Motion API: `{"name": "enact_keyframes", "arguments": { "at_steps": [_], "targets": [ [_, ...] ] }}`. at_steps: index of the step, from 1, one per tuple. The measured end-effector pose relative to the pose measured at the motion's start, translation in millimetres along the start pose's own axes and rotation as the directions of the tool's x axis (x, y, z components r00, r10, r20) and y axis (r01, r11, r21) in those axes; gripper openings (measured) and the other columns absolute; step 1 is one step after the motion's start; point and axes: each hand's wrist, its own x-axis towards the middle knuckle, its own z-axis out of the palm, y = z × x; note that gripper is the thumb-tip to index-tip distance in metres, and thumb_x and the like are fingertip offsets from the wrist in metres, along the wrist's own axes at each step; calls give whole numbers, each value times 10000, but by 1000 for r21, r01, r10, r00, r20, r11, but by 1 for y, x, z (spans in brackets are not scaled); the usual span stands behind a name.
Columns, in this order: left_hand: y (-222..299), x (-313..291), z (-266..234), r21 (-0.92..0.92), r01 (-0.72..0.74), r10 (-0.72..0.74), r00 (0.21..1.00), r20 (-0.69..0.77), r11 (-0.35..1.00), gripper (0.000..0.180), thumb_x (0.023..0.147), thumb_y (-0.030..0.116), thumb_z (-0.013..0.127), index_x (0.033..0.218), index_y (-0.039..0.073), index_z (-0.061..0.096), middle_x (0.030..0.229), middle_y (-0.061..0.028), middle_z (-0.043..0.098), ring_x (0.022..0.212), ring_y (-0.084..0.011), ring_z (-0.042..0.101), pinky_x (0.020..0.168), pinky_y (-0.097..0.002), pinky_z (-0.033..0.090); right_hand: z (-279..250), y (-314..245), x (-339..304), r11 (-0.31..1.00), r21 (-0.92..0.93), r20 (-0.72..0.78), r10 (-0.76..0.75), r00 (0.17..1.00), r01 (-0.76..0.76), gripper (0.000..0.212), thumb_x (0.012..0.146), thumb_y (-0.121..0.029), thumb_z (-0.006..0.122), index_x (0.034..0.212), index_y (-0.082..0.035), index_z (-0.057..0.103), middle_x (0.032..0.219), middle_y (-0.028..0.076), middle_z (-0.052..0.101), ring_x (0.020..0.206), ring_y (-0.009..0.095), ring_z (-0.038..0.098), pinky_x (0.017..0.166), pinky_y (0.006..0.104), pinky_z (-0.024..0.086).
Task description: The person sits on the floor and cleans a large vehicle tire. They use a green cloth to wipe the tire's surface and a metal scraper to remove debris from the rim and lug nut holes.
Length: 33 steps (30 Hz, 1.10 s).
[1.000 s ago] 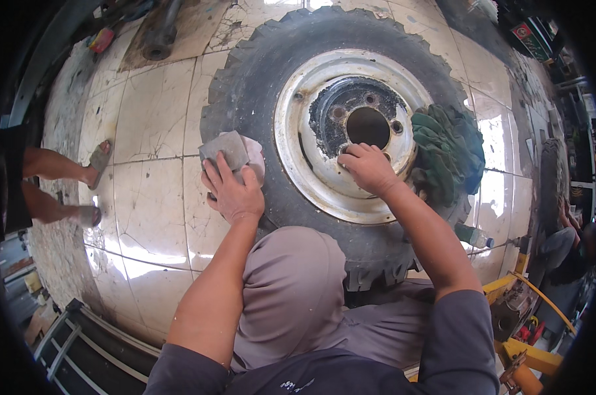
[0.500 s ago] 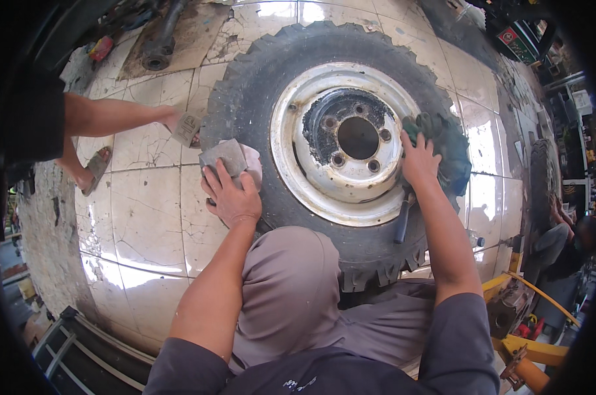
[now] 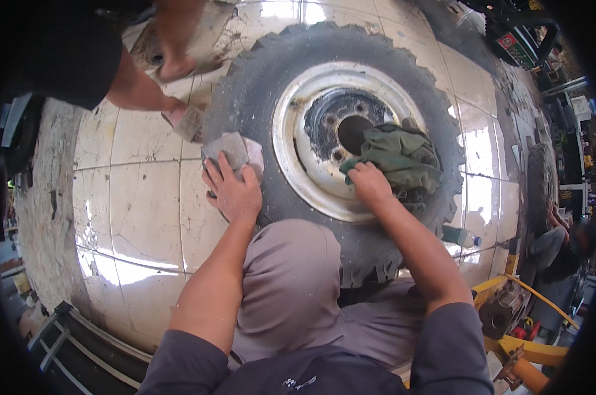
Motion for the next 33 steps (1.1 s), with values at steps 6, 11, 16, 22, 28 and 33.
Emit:
{"name": "enact_keyframes", "arguments": {
  "at_steps": [6,11,16,22,28,33],
  "targets": [
    [0,1,-2,-19,9,-9,1000,0,1000,699,897,465,439,1524,184,313,1619,-165,183,1489,-380,141,1123,-631,151,9,-19,24,982,187,-59,39,997,-27,221,753,-14,553,923,-47,690,934,151,629,917,354,616,821,451,502],
    [-6,4,-5,-43,18,-17,1000,3,999,697,889,459,436,1519,180,330,1618,-171,186,1489,-381,140,1127,-630,134,0,-25,42,750,486,-140,572,808,-448,289,841,-69,573,1092,-12,705,1017,227,693,947,383,667,855,430,519],
    [-1,3,-5,-92,2,-2,1000,-5,996,698,889,464,432,1519,180,334,1618,-171,183,1488,-382,140,1131,-630,126,-11,-11,47,814,553,-92,273,958,-179,347,846,-84,582,1177,-25,667,1225,232,617,1131,360,601,968,397,469],
    [-3,4,-3,-63,17,-16,1000,23,998,710,886,481,429,1522,181,328,1626,-166,164,1495,-377,121,1138,-623,121,-9,-17,44,986,162,65,-55,996,44,476,829,22,489,1270,-95,625,1385,169,497,1182,364,529,988,420,452],
    [-4,2,-4,-35,24,-24,1000,19,999,706,886,469,439,1521,181,326,1627,-160,162,1493,-378,124,1137,-622,119,2,-27,43,994,62,-10,90,996,-89,368,819,-22,512,1125,-108,699,1172,128,602,1032,352,590,881,422,504],
    [0,3,-2,-31,18,-17,1000,4,999,697,888,460,464,1516,186,336,1625,-147,175,1492,-357,140,1129,-622,148,21,-25,50,875,379,-273,416,868,-301,275,784,-71,599,1036,-65,709,952,202,636,885,416,624,795,486,504]
  ]
}}
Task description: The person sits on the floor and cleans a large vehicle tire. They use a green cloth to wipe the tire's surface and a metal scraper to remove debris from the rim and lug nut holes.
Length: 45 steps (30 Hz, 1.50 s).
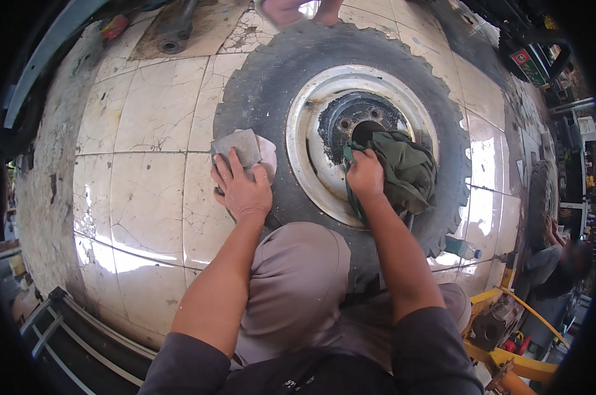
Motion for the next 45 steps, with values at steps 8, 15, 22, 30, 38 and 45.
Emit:
{"name": "enact_keyframes", "arguments": {
  "at_steps": [8,15,22,30,38,45],
  "targets": [
    [5,-1,2,5,-12,12,1000,1,1000,690,894,462,459,1512,178,345,1622,-148,181,1494,-348,137,1125,-619,161,-8,-2,1,873,-271,121,-388,914,406,444,797,-47,586,1238,-88,614,1095,129,643,1079,352,567,972,421,433],
    [-3,0,-2,31,8,-8,1000,2,999,690,895,457,461,1516,181,337,1624,-148,176,1494,-352,136,1127,-618,159,-47,9,-5,922,-80,394,-320,862,379,339,758,30,556,1030,-100,711,1050,104,619,1022,325,556,914,396,453],
    [-1,-3,-4,11,4,-4,1000,11,1000,686,899,451,468,1517,187,330,1622,-145,181,1493,-346,141,1126,-624,162,-31,-2,-25,897,-329,152,-260,954,297,364,754,4,582,1080,-125,678,1066,93,618,1068,317,565,912,427,470],
    [-2,-2,-1,-1,10,-10,1000,6,1000,692,901,477,449,1521,197,323,1625,-131,180,1495,-337,140,1118,-640,168,-171,-12,35,948,-242,-59,-228,972,208,347,694,129,530,964,-51,653,1017,166,620,1006,394,594,876,452,477],
    [-3,-6,-1,-22,-18,18,1000,3,1000,702,905,494,440,1529,200,305,1631,-125,164,1500,-335,122,1116,-653,170,-309,-120,85,843,-285,-582,-530,617,456,377,766,118,432,1027,-31,659,1014,167,677,973,313,654,870,374,493],
    [-1,-6,0,30,-25,24,1000,15,999,681,927,483,416,1538,221,271,1634,-98,158,1506,-311,109,1112,-658,195,-300,-228,79,972,228,-559,85,825,55,335,872,-77,496,1153,-92,678,920,120,712,741,210,671,725,298,516]
  ]
}}
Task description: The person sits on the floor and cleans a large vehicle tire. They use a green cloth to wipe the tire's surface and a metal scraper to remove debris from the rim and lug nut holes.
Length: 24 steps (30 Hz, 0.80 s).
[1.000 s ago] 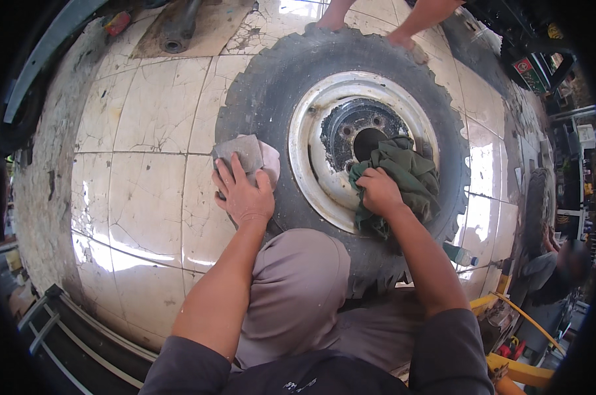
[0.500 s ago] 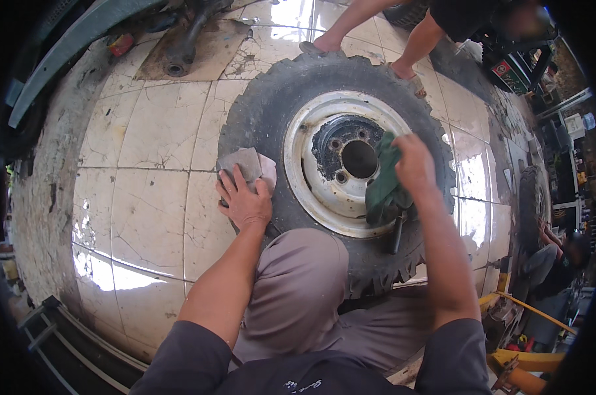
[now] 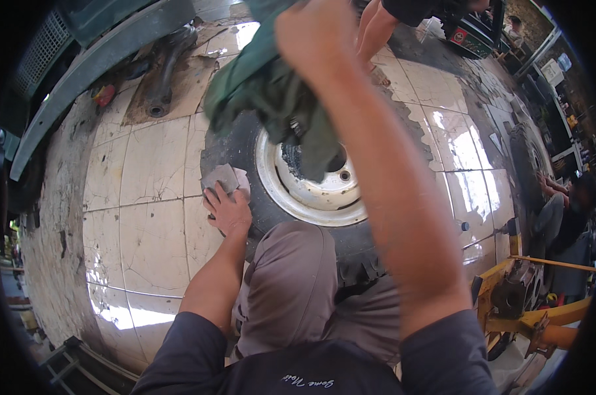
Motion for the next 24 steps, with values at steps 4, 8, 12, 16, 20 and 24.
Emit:
{"name": "enact_keyframes", "arguments": {
  "at_steps": [4,8,12,16,20,24],
  "targets": [
    [-6,4,0,12,15,-15,999,-49,1000,682,928,513,428,1530,222,294,1620,-89,212,1496,-299,155,1094,-656,228,71,39,-74,903,400,287,-287,914,158,308,847,-90,560,1133,-41,663,1089,255,636,1047,417,604,950,472,469],
    [-23,7,3,198,-65,23,978,207,978,729,905,608,445,1524,244,319,1597,-39,291,1475,-274,240,1112,-611,213,78,127,-150,964,258,633,-120,765,-61,430,872,-217,650,1261,-38,615,1173,247,635,1122,389,598,979,433,467],
    [-16,4,11,256,-80,-8,945,326,963,783,863,690,449,1520,279,336,1599,0,299,1474,-240,256,1142,-593,142,21,251,-190,950,-132,554,309,773,-285,428,888,-258,623,1280,-85,624,1184,238,646,1113,381,618,972,444,479],
    [-25,0,10,160,-180,116,933,340,971,786,877,683,427,1521,241,338,1593,-31,312,1468,-270,272,1153,-564,176,-29,269,-229,683,-687,460,674,577,-249,567,880,-353,652,1401,-179,513,1367,174,526,1291,373,483,1041,522,411],
    [-70,50,45,-2,-256,233,878,419,967,749,904,624,425,1511,192,354,1578,-74,332,1450,-299,298,1163,-508,215,-25,283,-269,687,-719,503,622,600,-109,522,905,-293,611,1405,-202,496,1373,156,516,1313,341,462,1036,532,402],
    [-101,83,25,-39,-555,497,709,501,831,607,955,481,398,1434,113,452,1504,-151,415,1394,-329,371,1141,-414,296,-26,289,-274,694,-699,497,646,580,-174,463,932,-202,521,1395,-200,502,1372,152,519,1325,326,455,1041,523,394]
  ]
}}
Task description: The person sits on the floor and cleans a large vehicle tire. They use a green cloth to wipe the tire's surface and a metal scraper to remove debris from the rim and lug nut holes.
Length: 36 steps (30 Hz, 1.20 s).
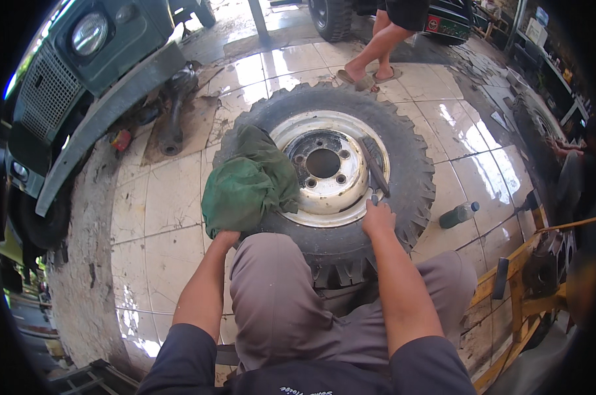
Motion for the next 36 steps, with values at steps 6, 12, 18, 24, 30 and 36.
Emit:
{"name": "enact_keyframes", "arguments": {
  "at_steps": [6,12,18,24,30,36],
  "targets": [
    [-7,-3,-12,277,-277,265,961,80,920,504,965,364,398,1351,72,540,1418,-195,498,1340,-312,447,1123,-397,340,3,4,-2,1000,-5,-56,-2,998,2,453,933,-180,498,1385,-199,506,1424,149,489,1373,321,411,1071,524,357],
    [-23,-2,-10,325,-297,214,940,267,898,588,989,435,398,1472,99,404,1541,-166,355,1422,-321,323,1187,-377,240,0,1,-10,1000,16,-49,0,999,1,498,927,-219,529,1421,-210,465,1458,126,465,1401,304,378,1094,521,327],
    [-19,-5,5,262,-267,205,949,241,928,624,976,466,416,1484,105,385,1548,-168,342,1433,-313,306,1185,-379,236,5,4,-18,998,26,-124,54,991,-51,646,904,-269,602,1491,-167,352,1457,124,469,1394,302,389,1081,532,336],
    [-28,1,0,210,-327,314,945,94,921,661,930,502,503,1454,103,439,1514,-175,404,1384,-335,391,1154,-394,291,-24,-10,-20,978,107,-93,191,977,-181,669,870,-316,610,1464,-121,370,1244,206,625,1256,344,540,1034,517,401],
    [65,-21,-105,-45,56,-29,882,470,997,739,859,493,648,1454,106,442,1508,-111,436,1329,-314,463,1063,-428,413,-46,34,-2,932,332,-15,163,987,-148,438,813,-236,585,1192,-24,640,1113,264,669,1113,383,631,936,470,496],
    [123,-39,-185,64,441,-416,778,471,895,660,856,444,688,1395,103,518,1381,-91,553,1272,-262,519,998,-482,489,-130,10,-15,939,312,201,84,976,-145,365,861,-206,565,1126,21,669,897,250,683,626,298,666,599,405,513]
  ]
}}
